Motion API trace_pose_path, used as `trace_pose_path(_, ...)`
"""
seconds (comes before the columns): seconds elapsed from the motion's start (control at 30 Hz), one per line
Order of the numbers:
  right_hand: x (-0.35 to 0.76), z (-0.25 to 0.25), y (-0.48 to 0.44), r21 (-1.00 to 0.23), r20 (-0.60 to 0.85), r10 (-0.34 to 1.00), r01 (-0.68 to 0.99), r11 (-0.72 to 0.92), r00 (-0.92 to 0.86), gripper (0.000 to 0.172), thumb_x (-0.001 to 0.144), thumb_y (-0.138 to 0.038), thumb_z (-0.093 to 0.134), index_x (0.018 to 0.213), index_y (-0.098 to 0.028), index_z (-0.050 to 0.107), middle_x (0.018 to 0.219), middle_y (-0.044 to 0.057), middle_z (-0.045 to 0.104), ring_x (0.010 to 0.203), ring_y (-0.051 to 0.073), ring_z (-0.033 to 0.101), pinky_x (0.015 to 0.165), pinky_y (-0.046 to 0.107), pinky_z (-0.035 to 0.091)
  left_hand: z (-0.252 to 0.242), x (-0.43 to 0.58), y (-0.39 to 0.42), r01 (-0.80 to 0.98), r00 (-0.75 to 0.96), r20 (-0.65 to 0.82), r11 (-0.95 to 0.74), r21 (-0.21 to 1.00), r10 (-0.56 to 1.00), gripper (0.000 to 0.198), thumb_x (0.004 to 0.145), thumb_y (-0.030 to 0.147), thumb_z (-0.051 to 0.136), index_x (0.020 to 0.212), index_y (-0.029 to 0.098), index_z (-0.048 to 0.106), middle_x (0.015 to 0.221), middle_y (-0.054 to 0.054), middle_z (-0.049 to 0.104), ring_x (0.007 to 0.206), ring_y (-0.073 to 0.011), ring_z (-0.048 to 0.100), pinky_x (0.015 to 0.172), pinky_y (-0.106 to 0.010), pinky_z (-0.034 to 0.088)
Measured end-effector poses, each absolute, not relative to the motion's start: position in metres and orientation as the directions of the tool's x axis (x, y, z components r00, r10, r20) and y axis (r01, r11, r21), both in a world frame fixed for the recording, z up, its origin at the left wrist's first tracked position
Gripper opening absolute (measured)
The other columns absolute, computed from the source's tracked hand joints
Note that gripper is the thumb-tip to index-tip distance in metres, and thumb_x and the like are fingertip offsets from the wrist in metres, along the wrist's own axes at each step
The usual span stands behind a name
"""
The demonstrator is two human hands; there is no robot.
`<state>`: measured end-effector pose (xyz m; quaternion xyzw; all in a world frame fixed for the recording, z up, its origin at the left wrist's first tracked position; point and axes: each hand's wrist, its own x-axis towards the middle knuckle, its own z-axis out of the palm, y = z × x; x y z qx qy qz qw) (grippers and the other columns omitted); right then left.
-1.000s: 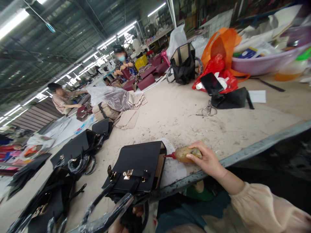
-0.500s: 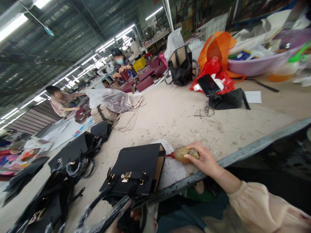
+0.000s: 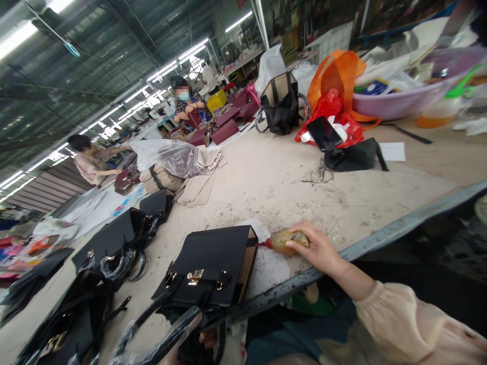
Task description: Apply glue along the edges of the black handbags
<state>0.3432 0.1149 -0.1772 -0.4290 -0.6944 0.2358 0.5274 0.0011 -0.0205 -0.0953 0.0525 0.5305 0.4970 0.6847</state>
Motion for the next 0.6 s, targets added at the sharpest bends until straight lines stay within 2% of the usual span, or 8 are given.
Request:
trace_pose_path(0.2, 0.344, -0.169, 0.112, -0.793, 0.520, 0.850, 0.321, 0.517, -0.085, 0.021, 0.084, -0.038, 0.062, 0.099, -0.024, 0.055, 0.092, 0.004, 0.060, 0.090, 0.021, 0.056, 0.079, 0.036, 0.047, -0.095, -0.008, -0.016, -0.641, -0.023, -0.741, 0.558, 0.526, 0.672, 0.023, 0.059, 0.015, 0.081, 0.062, 0.011, 0.059, 0.051, 0.001, 0.046, 0.050, -0.0092, 0.044, 0.051, -0.023, 0.039)
trace_pose_path(0.33, 0.345, -0.164, 0.109, -0.810, 0.512, 0.850, 0.260, 0.526, -0.125, 0.020, 0.085, -0.037, 0.062, 0.098, -0.023, 0.055, 0.090, 0.003, 0.059, 0.086, 0.019, 0.057, 0.076, 0.033, 0.047, -0.091, -0.008, -0.013, -0.619, -0.067, -0.721, 0.538, 0.572, 0.690, 0.028, 0.055, 0.015, 0.084, 0.060, 0.012, 0.057, 0.050, 0.001, 0.047, 0.049, -0.0097, 0.044, 0.049, -0.023, 0.037)
trace_pose_path(0.6, 0.350, -0.176, 0.117, -0.766, 0.533, 0.841, 0.371, 0.525, -0.090, 0.021, 0.085, -0.036, 0.061, 0.100, -0.024, 0.054, 0.092, 0.004, 0.058, 0.089, 0.021, 0.055, 0.079, 0.037, 0.046, -0.082, 0.004, -0.010, -0.591, -0.103, -0.741, 0.558, 0.582, 0.663, 0.037, 0.047, 0.018, 0.087, 0.055, 0.014, 0.051, 0.047, 0.003, 0.045, 0.047, -0.0093, 0.043, 0.048, -0.023, 0.036)
